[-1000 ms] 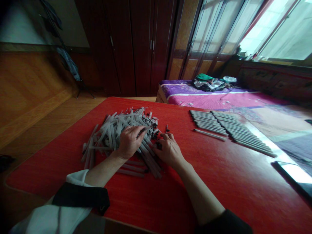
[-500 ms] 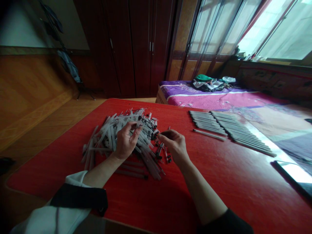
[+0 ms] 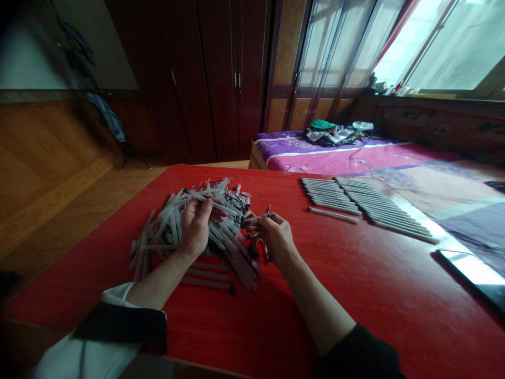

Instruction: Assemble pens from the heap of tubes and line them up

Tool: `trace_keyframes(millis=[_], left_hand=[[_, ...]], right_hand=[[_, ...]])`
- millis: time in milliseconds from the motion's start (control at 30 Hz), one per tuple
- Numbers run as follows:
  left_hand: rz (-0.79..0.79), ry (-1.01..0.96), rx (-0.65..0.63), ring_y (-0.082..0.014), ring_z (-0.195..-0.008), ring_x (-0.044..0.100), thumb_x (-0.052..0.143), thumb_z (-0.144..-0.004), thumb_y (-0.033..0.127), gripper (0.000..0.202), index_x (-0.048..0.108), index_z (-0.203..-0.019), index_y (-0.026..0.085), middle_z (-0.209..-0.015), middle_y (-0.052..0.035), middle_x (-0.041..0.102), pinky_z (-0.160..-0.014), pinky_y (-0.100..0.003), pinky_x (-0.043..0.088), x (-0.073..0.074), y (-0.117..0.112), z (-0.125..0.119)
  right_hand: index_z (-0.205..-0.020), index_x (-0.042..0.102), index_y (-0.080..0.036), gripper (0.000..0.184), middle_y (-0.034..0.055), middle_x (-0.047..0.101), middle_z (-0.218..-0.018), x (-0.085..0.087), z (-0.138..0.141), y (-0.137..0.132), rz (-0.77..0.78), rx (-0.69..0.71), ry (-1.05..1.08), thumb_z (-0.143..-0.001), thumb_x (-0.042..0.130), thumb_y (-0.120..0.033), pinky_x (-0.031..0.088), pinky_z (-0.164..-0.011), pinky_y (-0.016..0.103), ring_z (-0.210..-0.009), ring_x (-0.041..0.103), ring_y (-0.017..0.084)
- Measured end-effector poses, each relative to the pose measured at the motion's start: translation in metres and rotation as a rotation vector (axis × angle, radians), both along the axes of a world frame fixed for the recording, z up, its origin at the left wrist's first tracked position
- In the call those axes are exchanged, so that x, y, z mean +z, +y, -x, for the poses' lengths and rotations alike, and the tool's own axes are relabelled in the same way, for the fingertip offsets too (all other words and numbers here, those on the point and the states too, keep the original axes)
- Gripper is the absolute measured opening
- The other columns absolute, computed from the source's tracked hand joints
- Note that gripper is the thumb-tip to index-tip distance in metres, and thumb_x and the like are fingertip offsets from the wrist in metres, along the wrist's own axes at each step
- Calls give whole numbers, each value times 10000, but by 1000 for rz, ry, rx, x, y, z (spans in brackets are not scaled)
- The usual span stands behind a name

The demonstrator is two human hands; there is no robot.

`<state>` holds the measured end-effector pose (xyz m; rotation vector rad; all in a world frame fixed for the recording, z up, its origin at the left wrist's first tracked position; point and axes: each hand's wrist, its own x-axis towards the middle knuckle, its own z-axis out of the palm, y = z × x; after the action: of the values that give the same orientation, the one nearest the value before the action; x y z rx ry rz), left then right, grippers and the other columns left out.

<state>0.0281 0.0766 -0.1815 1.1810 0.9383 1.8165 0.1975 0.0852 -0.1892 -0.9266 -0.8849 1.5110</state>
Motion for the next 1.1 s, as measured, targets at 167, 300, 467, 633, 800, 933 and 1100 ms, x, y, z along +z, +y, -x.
trace_keyframes(millis=[167,300,467,633,800,933,1100], left_hand=[[74,-112,-133,-132,-623,657,560,-805,384,237,457,-866,180,-780,-15,653,-511,-212,513,0,-1,-4],[98,-140,-208,-149,-661,670,610,-775,334,246,442,-869,181,-809,-24,665,-534,-230,531,2,-4,-6],[115,-158,-230,-157,-656,676,641,-747,331,271,444,-851,177,-804,-24,673,-545,-243,541,3,-6,-8],[132,-175,-213,-167,-651,679,663,-721,336,298,445,-846,176,-803,-23,676,-542,-253,544,2,-6,-10],[137,-201,-225,-165,-647,679,663,-725,314,272,458,-831,170,-802,-24,683,-549,-252,544,0,-6,-11],[148,-236,-239,-162,-664,682,667,-724,297,252,477,-824,164,-808,-26,688,-558,-237,540,0,-6,-12],[182,-233,-239,-157,-680,681,678,-708,312,257,534,-847,151,-832,-34,693,-571,-237,541,1,-7,-14]], right_hand=[[-699,563,-142,106,55,681,-671,-3,-2,3,5,53,74,-637,646,-162,523,-472,208,-549,641,136],[-798,591,-147,131,62,702,-739,-7,-3,5,13,72,136,-679,644,-162,533,-522,217,-609,658,145],[-805,621,-157,101,53,707,-800,-9,-2,5,-2,107,183,-716,638,-203,539,-554,237,-641,665,154],[-809,620,-167,102,43,703,-804,-7,1,2,-21,104,171,-723,645,-217,533,-542,238,-619,659,144],[-821,621,-156,142,54,700,-835,-4,3,-1,-14,110,161,-704,668,-220,525,-525,233,-636,667,152],[-825,621,-157,161,51,698,-834,-3,4,-2,-20,110,167,-692,679,-226,519,-514,226,-637,666,153],[-830,615,-159,168,54,697,-834,-3,5,-4,-29,111,158,-695,681,-233,513,-525,220,-628,660,140]])
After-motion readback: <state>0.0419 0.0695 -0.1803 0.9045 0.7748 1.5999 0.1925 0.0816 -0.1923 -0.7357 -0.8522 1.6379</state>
